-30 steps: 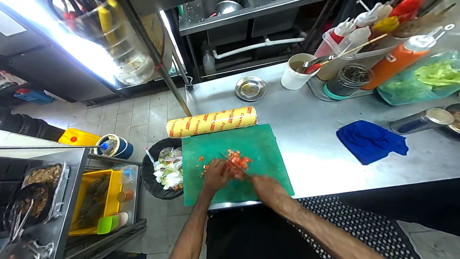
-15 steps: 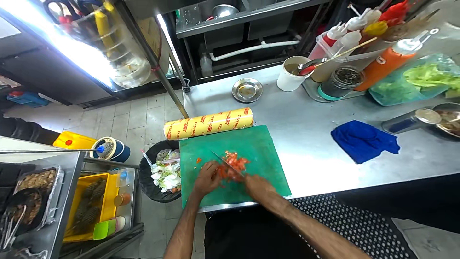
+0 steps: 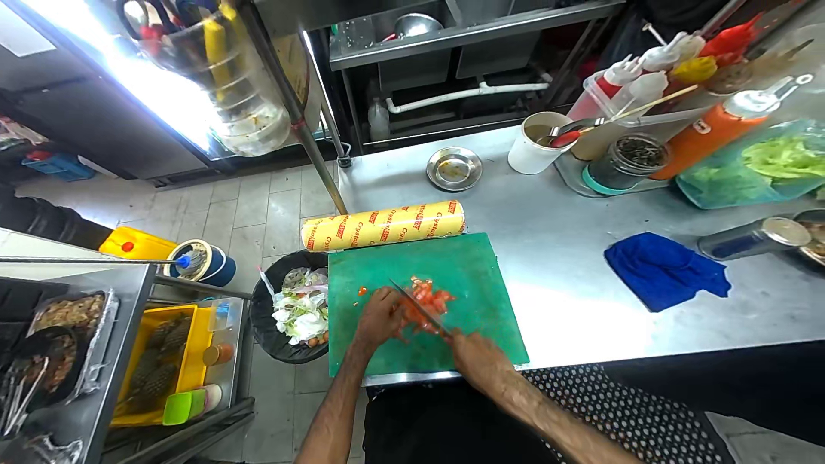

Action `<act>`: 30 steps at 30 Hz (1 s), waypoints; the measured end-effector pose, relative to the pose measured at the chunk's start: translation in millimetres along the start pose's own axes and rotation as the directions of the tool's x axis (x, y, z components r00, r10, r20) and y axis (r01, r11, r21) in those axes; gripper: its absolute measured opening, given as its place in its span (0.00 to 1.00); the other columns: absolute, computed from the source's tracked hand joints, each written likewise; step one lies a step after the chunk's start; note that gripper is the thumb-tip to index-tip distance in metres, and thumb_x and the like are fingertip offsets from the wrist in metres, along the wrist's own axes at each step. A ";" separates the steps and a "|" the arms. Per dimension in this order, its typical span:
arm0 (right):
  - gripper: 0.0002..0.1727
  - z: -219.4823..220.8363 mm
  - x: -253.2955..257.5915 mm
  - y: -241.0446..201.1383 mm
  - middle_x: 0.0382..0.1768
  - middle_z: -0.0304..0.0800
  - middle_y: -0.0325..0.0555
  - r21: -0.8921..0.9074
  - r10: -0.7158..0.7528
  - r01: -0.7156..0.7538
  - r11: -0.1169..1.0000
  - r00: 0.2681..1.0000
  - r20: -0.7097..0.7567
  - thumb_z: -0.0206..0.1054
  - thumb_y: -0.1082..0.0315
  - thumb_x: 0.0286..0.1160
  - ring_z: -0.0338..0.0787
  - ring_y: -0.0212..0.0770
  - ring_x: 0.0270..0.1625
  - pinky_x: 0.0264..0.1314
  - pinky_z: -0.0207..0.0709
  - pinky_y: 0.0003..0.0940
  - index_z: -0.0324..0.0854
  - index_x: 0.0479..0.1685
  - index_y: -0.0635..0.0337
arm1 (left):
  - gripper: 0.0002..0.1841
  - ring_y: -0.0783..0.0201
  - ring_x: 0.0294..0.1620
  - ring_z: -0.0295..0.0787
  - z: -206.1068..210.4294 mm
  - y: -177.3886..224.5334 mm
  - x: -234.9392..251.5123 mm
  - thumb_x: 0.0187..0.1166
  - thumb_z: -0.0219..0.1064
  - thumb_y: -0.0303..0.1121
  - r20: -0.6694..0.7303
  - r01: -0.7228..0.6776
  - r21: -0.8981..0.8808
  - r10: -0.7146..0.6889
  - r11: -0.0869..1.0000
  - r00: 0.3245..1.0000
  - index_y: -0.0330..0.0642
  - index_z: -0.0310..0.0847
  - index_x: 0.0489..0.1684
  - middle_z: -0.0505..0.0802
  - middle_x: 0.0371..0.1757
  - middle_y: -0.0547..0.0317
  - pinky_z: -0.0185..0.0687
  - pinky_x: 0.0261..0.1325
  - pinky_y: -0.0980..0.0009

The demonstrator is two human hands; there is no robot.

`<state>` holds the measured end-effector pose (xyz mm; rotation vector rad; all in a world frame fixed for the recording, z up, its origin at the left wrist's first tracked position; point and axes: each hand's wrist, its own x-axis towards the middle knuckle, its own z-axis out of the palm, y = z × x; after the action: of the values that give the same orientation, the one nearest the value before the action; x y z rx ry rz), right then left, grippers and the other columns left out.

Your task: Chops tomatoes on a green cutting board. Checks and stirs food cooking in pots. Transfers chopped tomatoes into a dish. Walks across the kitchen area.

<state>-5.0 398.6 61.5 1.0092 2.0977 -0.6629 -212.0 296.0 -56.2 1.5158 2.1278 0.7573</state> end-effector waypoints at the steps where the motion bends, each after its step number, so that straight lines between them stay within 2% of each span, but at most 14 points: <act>1: 0.26 9.0 4.6 -0.3 0.55 0.89 0.64 0.004 0.015 -0.015 1.000 1.000 0.000 0.44 0.50 0.94 0.91 0.65 0.60 0.57 0.85 0.61 0.75 0.70 0.60 | 0.14 0.62 0.67 0.85 0.8 -1.8 0.5 0.85 0.63 0.43 0.025 -0.028 0.000 0.028 1.000 0.999 0.45 0.90 0.52 0.91 0.59 0.58 0.81 0.73 0.63; 5: 0.21 44.6 43.3 -2.9 0.54 0.90 0.64 0.037 0.046 -0.043 0.998 0.996 -0.074 0.47 0.61 0.91 0.92 0.65 0.58 0.55 0.86 0.60 0.70 0.74 0.60 | 0.16 0.59 0.70 0.85 6.9 -7.8 7.4 0.90 0.56 0.38 0.147 -0.059 0.066 0.049 0.996 0.988 0.43 0.90 0.56 0.92 0.61 0.55 0.77 0.78 0.61; 8: 0.20 34.6 59.6 -12.4 0.56 0.89 0.63 0.057 0.008 -0.003 0.998 0.996 -0.085 0.49 0.62 0.90 0.92 0.65 0.59 0.56 0.86 0.60 0.71 0.74 0.61 | 0.16 0.59 0.69 0.86 1.6 -4.4 12.8 0.89 0.56 0.38 0.184 -0.072 0.091 0.054 0.993 0.981 0.42 0.89 0.56 0.92 0.61 0.54 0.77 0.77 0.62; 12: 0.19 -1.7 37.9 -24.8 0.59 0.87 0.65 0.018 -0.014 0.015 1.000 0.999 -0.044 0.56 0.66 0.85 0.90 0.65 0.61 0.58 0.85 0.62 0.75 0.69 0.64 | 0.15 0.59 0.65 0.86 -5.2 -3.0 7.8 0.88 0.57 0.38 0.121 -0.117 0.077 0.107 0.990 0.987 0.44 0.90 0.56 0.92 0.57 0.55 0.80 0.73 0.63; 14: 0.19 -11.3 12.6 -26.7 0.59 0.88 0.65 -0.006 0.001 -0.001 1.000 1.000 -0.003 0.55 0.66 0.86 0.90 0.65 0.62 0.57 0.85 0.61 0.75 0.70 0.64 | 0.15 0.60 0.67 0.85 -6.3 -3.5 2.5 0.87 0.57 0.39 0.129 -0.145 0.064 0.136 0.987 0.982 0.44 0.89 0.55 0.91 0.59 0.56 0.79 0.74 0.63; 16: 0.21 -1.0 4.0 -24.2 0.59 0.88 0.65 0.007 0.015 -0.015 1.000 1.000 0.017 0.54 0.64 0.87 0.90 0.65 0.61 0.57 0.86 0.62 0.74 0.73 0.62 | 0.16 0.60 0.70 0.84 -6.5 -2.4 0.3 0.87 0.57 0.41 0.198 -0.141 0.057 0.127 0.988 0.972 0.45 0.88 0.59 0.91 0.62 0.56 0.78 0.76 0.63; 18: 0.21 24.8 18.7 -22.4 0.58 0.89 0.64 0.035 0.037 -0.037 0.999 0.999 -0.013 0.53 0.65 0.87 0.92 0.64 0.59 0.56 0.86 0.61 0.71 0.75 0.61 | 0.17 0.60 0.68 0.84 -4.2 -4.6 -0.3 0.87 0.56 0.43 0.228 -0.117 0.058 0.101 0.991 0.968 0.46 0.88 0.59 0.91 0.61 0.56 0.78 0.75 0.63; 21: 0.19 49.6 52.1 -21.9 0.53 0.91 0.61 0.053 0.018 -0.013 0.999 0.995 -0.095 0.52 0.65 0.87 0.94 0.63 0.56 0.53 0.87 0.60 0.71 0.73 0.59 | 0.18 0.61 0.65 0.86 1.0 -10.9 0.4 0.88 0.56 0.46 0.201 -0.121 0.069 0.105 0.990 0.974 0.45 0.89 0.54 0.91 0.58 0.57 0.80 0.73 0.64; 24: 0.19 37.3 60.2 -29.3 0.57 0.90 0.62 0.061 -0.033 0.039 0.997 0.995 -0.092 0.52 0.64 0.87 0.92 0.63 0.58 0.56 0.86 0.61 0.72 0.71 0.61 | 0.17 0.62 0.65 0.85 1.4 -9.3 -2.9 0.87 0.57 0.46 0.175 -0.139 0.095 0.121 0.986 0.977 0.46 0.90 0.50 0.91 0.57 0.59 0.80 0.73 0.64; 28: 0.19 -9.1 18.3 -36.0 0.61 0.87 0.65 -0.014 -0.013 0.013 1.000 1.000 0.014 0.56 0.67 0.84 0.90 0.65 0.63 0.59 0.85 0.62 0.75 0.70 0.64 | 0.15 0.64 0.63 0.87 -5.1 -5.5 -6.7 0.85 0.61 0.43 0.058 -0.150 0.096 0.145 0.984 0.988 0.46 0.91 0.48 0.92 0.54 0.60 0.82 0.70 0.65; 30: 0.20 -10.0 0.1 -33.4 0.61 0.87 0.64 -0.025 0.014 -0.013 1.000 0.998 0.056 0.55 0.65 0.86 0.90 0.64 0.63 0.59 0.85 0.61 0.75 0.71 0.64 | 0.13 0.65 0.62 0.87 -5.0 -6.3 -10.4 0.84 0.61 0.41 0.039 -0.150 0.095 0.146 0.984 0.988 0.46 0.91 0.47 0.92 0.53 0.61 0.82 0.69 0.67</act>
<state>-36.0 386.7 72.3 0.9794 2.0434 -0.6503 -216.3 283.6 -56.2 1.7412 2.0734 0.6827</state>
